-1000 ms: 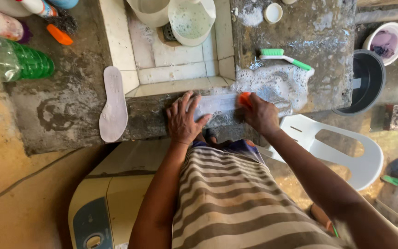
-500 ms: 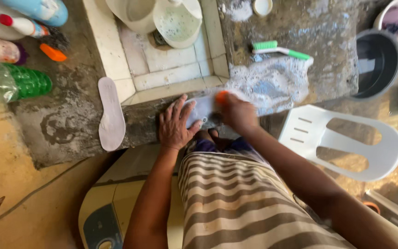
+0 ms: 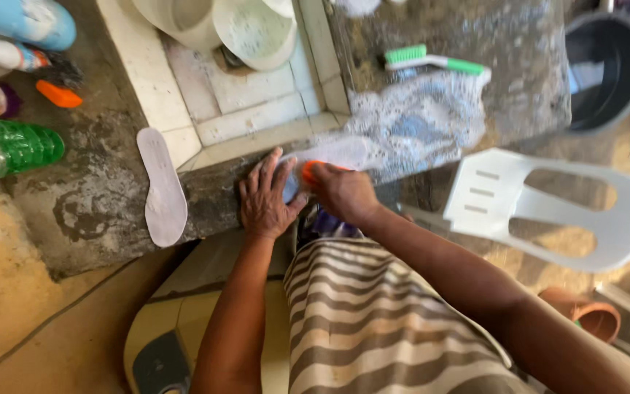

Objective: The person scrubs shoe insoles with a brush and cleaning liquid at a concrete counter, applying detergent from various bottles and rinsing the items.

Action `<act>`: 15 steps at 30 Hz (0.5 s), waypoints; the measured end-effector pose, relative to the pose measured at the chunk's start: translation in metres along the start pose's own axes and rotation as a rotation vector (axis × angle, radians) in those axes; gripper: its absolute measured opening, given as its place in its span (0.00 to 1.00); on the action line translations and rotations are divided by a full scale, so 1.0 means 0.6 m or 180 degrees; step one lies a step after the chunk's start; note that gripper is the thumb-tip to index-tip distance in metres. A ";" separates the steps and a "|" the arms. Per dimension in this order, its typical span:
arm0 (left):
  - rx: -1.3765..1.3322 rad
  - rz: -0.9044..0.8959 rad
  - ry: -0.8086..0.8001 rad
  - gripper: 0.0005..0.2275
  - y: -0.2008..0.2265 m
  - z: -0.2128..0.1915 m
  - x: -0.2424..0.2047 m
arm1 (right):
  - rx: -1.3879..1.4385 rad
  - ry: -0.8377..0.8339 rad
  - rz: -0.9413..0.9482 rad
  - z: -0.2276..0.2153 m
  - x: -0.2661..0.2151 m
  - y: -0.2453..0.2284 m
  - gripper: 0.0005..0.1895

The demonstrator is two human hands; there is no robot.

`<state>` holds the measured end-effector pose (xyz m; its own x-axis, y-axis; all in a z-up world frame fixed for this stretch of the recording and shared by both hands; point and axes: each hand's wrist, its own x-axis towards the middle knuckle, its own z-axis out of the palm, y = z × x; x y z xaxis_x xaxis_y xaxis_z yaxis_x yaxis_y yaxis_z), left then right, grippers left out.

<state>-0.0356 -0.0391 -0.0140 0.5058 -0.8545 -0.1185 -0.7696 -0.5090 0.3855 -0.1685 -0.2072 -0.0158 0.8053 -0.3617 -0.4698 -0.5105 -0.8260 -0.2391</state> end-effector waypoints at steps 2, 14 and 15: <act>-0.0078 0.0133 0.0245 0.30 -0.010 0.003 0.014 | 0.0136 0.0007 0.0148 -0.020 -0.015 0.053 0.18; -0.0099 0.0153 0.0350 0.29 -0.006 0.005 0.003 | 0.0055 0.0689 -0.0058 -0.017 -0.007 0.128 0.28; -0.0086 0.0162 0.0341 0.29 -0.008 0.007 -0.001 | 0.0130 0.0342 0.0396 -0.016 -0.021 0.125 0.24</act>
<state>-0.0339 -0.0367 -0.0197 0.5061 -0.8625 -0.0003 -0.7854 -0.4610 0.4131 -0.2142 -0.2686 -0.0196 0.7615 -0.5061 -0.4049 -0.6184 -0.7544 -0.2201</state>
